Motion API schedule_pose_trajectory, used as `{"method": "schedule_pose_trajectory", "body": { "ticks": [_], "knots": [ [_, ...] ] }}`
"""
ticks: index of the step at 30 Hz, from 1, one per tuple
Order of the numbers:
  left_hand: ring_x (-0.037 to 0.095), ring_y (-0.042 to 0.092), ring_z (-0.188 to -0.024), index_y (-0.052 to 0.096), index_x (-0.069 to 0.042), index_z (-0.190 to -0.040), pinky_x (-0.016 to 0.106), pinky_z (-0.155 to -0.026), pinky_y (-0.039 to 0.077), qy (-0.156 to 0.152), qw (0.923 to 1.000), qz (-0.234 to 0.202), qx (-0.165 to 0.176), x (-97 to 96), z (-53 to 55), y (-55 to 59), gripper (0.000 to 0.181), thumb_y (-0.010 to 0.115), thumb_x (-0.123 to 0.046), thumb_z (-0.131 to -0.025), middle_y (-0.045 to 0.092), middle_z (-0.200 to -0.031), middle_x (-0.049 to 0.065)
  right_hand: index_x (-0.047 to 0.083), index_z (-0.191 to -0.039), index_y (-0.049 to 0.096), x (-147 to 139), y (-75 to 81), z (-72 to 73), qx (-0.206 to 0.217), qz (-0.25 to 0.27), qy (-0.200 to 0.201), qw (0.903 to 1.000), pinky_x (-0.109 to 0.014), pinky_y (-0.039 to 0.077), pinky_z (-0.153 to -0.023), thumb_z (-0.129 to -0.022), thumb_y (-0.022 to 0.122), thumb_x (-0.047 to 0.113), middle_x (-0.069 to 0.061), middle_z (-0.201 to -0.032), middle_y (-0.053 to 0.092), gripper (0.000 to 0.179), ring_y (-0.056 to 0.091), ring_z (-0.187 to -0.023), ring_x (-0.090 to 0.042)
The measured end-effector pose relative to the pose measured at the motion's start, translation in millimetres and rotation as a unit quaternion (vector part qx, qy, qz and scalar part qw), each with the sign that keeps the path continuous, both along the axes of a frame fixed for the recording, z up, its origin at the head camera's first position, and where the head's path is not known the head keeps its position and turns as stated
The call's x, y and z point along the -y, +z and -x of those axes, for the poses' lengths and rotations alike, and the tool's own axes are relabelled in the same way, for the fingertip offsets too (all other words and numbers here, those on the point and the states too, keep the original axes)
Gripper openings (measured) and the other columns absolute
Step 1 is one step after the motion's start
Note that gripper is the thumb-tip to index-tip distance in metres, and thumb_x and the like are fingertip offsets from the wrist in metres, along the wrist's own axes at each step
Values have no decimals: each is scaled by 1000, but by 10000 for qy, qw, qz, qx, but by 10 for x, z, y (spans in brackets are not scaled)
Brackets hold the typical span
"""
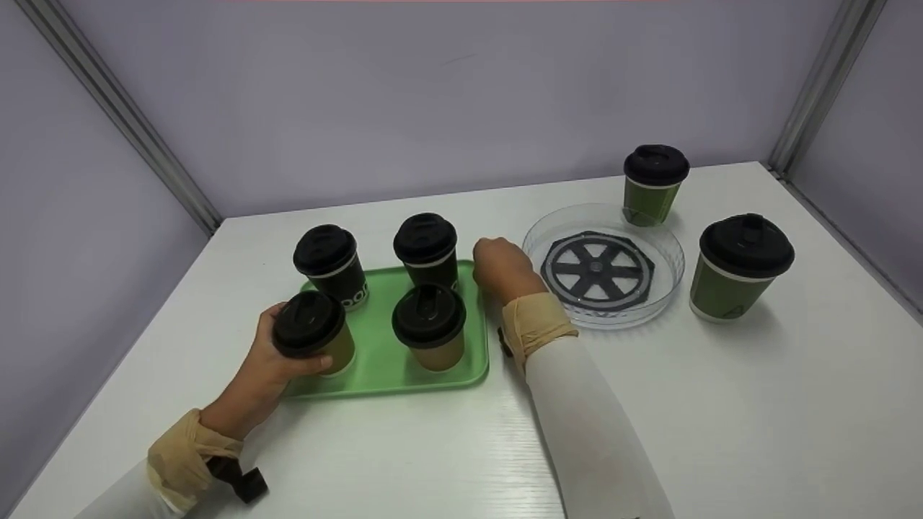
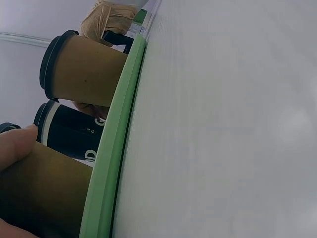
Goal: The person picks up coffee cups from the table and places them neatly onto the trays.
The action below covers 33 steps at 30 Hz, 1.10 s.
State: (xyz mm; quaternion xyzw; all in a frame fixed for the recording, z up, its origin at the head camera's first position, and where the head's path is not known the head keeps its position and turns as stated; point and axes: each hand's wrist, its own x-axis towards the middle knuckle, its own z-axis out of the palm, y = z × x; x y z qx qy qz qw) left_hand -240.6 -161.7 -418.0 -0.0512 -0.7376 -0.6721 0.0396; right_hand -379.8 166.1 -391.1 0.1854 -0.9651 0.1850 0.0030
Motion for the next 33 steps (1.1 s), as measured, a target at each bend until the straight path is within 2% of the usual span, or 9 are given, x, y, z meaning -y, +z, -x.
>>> {"method": "schedule_pose_trajectory", "body": {
  "ticks": [8,14,21,28,33],
  "knots": [
    [29,37,-130,26,-4,-136,41,-111,17,56,10000,61,-43,7,-2,-22,98,88,5,-60,42,-139,17,-4,-111,70,5,-4,10,106,-53,-54,9999,-48,49,-86,-88,59,2,-21,-107,68,26,63,-97,-35],
    [28,38,-129,26,-5,-137,41,-111,16,16,9999,83,106,-31,27,-11,99,88,4,-60,42,-139,16,-5,-111,70,-48,-16,16,144,-52,-85,9998,-49,48,-90,-89,56,1,-22,-109,68,26,62,-102,-37],
    [28,34,-132,27,-5,-140,42,-112,13,9,9997,223,137,-17,29,27,100,89,3,-62,41,-142,15,-3,-108,71,-37,-2,30,-5,-34,-86,10000,-47,50,-87,-87,59,1,-20,-105,69,25,63,-96,-35],
    [28,34,-133,26,-6,-143,44,-112,14,-32,9995,219,226,16,-16,4,102,88,5,-63,40,-143,15,-1,-108,72,9,-35,9,67,-90,-70,9999,-46,50,-85,-88,58,0,-18,-104,69,24,63,-94,-32],
    [27,34,-133,25,-7,-144,44,-111,16,-74,9992,240,318,-3,2,22,103,87,6,-63,40,-144,14,0,-110,72,-1,-1,-7,84,-89,-184,9998,-44,51,-86,-89,58,1,-17,-107,69,25,63,-96,-31]
  ]
}}
